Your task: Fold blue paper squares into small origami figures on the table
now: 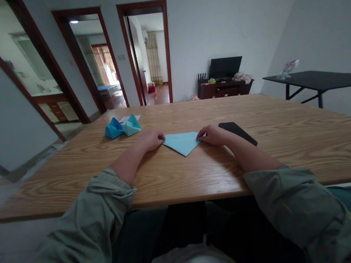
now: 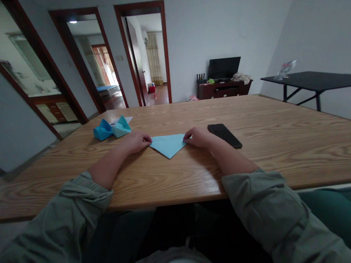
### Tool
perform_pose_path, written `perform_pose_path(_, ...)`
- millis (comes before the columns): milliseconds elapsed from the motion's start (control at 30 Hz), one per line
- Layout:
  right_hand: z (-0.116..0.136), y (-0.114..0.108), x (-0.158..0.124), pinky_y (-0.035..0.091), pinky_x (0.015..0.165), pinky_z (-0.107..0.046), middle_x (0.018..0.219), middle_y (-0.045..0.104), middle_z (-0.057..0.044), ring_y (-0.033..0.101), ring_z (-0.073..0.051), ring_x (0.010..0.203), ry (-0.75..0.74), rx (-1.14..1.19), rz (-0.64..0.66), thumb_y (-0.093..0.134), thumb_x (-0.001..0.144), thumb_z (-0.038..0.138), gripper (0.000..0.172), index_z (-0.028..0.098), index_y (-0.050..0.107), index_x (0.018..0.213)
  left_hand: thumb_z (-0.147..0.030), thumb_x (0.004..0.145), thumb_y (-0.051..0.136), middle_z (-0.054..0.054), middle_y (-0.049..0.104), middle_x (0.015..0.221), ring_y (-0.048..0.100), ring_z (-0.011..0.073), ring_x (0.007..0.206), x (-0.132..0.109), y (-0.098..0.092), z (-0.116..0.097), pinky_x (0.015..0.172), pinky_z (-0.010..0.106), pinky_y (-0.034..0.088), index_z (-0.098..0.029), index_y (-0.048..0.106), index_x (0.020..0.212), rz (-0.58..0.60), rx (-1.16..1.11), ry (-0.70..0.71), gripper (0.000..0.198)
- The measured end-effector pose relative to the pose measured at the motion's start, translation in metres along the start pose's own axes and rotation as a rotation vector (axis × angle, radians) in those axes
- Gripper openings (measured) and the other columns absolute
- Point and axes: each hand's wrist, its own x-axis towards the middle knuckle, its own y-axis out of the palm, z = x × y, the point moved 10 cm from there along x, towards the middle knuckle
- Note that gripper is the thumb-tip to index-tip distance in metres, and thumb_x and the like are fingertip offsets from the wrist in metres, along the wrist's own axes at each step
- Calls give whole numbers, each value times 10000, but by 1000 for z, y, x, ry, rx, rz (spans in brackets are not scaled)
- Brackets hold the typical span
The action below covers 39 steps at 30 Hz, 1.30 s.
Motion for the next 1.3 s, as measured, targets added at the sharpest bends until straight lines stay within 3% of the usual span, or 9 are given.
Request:
perform_pose_path(200, -9, 8, 8, 456, 714, -255, 978, 690, -19, 608, -150, 772, -18, -34, -40, 578, 821, 302, 270, 252, 650, 1077, -336, 801, 552, 28, 686, 973, 610, 173, 850, -6, -3, -5, 713, 259, 447, -231, 667, 967, -35, 31, -20, 227)
perform_pose_path(300, 2, -4, -2, 446, 797, -290, 1102, 628, -73, 602, -190, 894, -59, -159, -177, 597, 811, 334, 373, 243, 593, 1172, -356, 793, 584, 68, 643, 1070, 576, 211, 966, -14, -13, -12, 814, 302, 440, -203, 645, 987, -151, 138, -40, 254)
perform_pose_path(367, 12, -12, -13, 431, 832, -315, 1118, 604, -103, 589, -224, 945, -74, -269, -251, 578, 822, 371, 344, 221, 611, 1130, -371, 820, 556, 92, 639, 1060, 562, 234, 997, -19, -14, -18, 849, 334, 430, -189, 659, 950, -166, 216, -49, 247)
perform_pose_path(500, 21, -7, -23, 404, 866, -318, 989, 641, -111, 585, -231, 946, -51, -393, -195, 467, 885, 332, 263, 186, 668, 971, -363, 893, 428, 135, 670, 949, 595, 265, 926, -26, -6, -26, 786, 370, 443, -161, 694, 909, -75, 322, -79, 335)
perform_pose_path(700, 28, -3, -23, 401, 876, -339, 951, 676, -136, 602, -245, 927, -24, -465, -145, 404, 905, 360, 352, 167, 696, 878, -415, 914, 372, 184, 676, 951, 612, 310, 926, -31, -2, -44, 767, 389, 443, -115, 716, 911, -5, 377, -72, 456)
perform_pose_path(833, 35, 0, -30, 396, 898, -392, 959, 686, -185, 607, -286, 949, 25, -507, -89, 330, 924, 464, 498, 141, 708, 892, -490, 922, 307, 210, 668, 1002, 603, 342, 975, -37, 4, -54, 832, 436, 420, -95, 702, 966, 84, 312, -104, 560)
perform_pose_path(967, 41, 3, -40, 397, 902, -424, 1059, 664, -208, 596, -310, 1008, 79, -493, -47, 279, 929, 499, 553, 117, 659, 1057, -610, 886, 261, 253, 577, 1211, 522, 378, 1136, -40, 7, -64, 906, 470, 394, -57, 608, 1159, 99, 249, -100, 708)
perform_pose_path(1100, 40, 7, -43, 372, 947, -433, 1155, 613, -227, 554, -319, 1098, 84, -461, -28, 259, 929, 509, 576, 95, 590, 1154, -693, 846, 230, 230, 442, 1385, 387, 358, 1293, -38, 14, -56, 1001, 464, 337, -88, 497, 1304, 139, 233, -153, 804)
perform_pose_path(1300, 30, 14, -38, 339, 979, -439, 1249, 555, -217, 501, -328, 1162, 104, -419, -20, 247, 913, 555, 626, 91, 551, 1203, -743, 813, 203, 187, 322, 1478, 321, 342, 1343, -31, 22, -35, 1042, 489, 297, -123, 404, 1386, 172, 166, -171, 868)
